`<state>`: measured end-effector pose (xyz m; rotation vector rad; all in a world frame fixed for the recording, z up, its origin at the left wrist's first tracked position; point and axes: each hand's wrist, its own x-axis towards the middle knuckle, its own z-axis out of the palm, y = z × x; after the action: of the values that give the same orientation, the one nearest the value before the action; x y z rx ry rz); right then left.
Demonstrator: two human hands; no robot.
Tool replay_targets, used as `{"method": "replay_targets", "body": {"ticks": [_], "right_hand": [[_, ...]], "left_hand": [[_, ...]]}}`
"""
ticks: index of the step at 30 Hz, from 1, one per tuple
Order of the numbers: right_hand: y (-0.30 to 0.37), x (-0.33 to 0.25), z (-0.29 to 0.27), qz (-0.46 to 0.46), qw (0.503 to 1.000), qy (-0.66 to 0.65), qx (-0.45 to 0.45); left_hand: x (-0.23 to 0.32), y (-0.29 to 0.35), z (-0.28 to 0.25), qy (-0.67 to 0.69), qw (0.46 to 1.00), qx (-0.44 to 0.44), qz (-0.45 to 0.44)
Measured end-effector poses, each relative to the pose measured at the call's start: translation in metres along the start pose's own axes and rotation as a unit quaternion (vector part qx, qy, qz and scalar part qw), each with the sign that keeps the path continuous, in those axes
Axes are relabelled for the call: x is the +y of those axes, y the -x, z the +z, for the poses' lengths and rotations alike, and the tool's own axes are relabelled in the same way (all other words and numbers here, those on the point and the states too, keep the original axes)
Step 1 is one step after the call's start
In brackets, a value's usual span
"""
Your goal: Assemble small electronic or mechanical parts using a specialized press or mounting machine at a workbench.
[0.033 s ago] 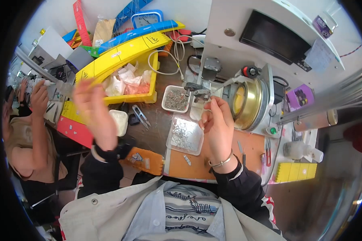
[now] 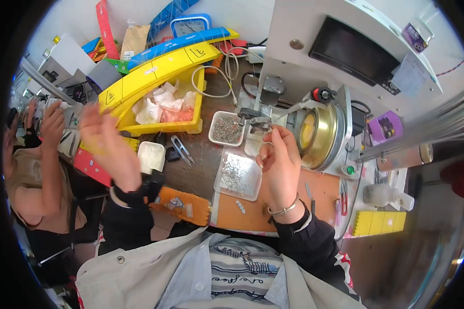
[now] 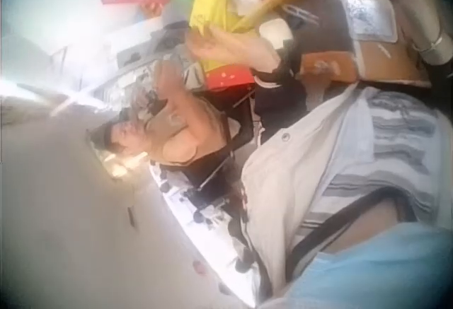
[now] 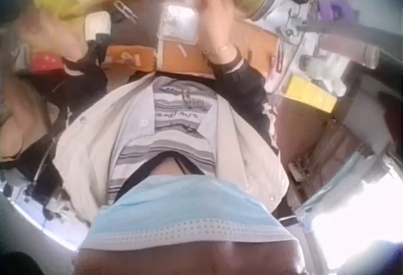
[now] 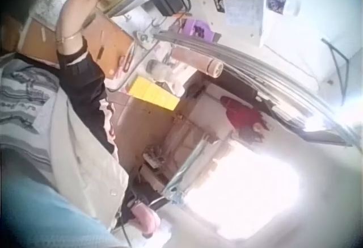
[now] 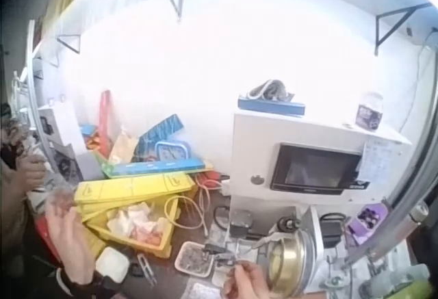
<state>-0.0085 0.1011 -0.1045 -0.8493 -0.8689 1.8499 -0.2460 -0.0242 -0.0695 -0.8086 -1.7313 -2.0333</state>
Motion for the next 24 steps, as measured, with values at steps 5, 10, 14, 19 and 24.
{"method": "replay_targets", "body": {"ticks": [5,10,14,19,24], "right_hand": [[-0.002,0.007,0.005,0.0,1.0,-0.007,-0.01],[0.0,0.011,-0.005,-0.002,0.999,-0.032,0.0],[0.007,-0.002,0.002,0.026,1.0,-0.017,-0.003],[0.009,-0.005,-0.003,0.029,1.0,-0.008,-0.009],[0.01,-0.001,0.0,0.046,0.998,-0.03,-0.025]], "left_hand": [[0.054,-0.008,0.008,-0.101,0.93,-0.044,0.351],[0.095,0.018,0.102,-0.212,0.737,-0.351,0.537],[0.074,0.007,0.099,-0.325,0.678,-0.449,0.483],[0.037,-0.047,0.036,-0.352,0.677,-0.457,0.458],[-0.023,-0.133,-0.034,-0.578,0.653,-0.268,0.409]]}}
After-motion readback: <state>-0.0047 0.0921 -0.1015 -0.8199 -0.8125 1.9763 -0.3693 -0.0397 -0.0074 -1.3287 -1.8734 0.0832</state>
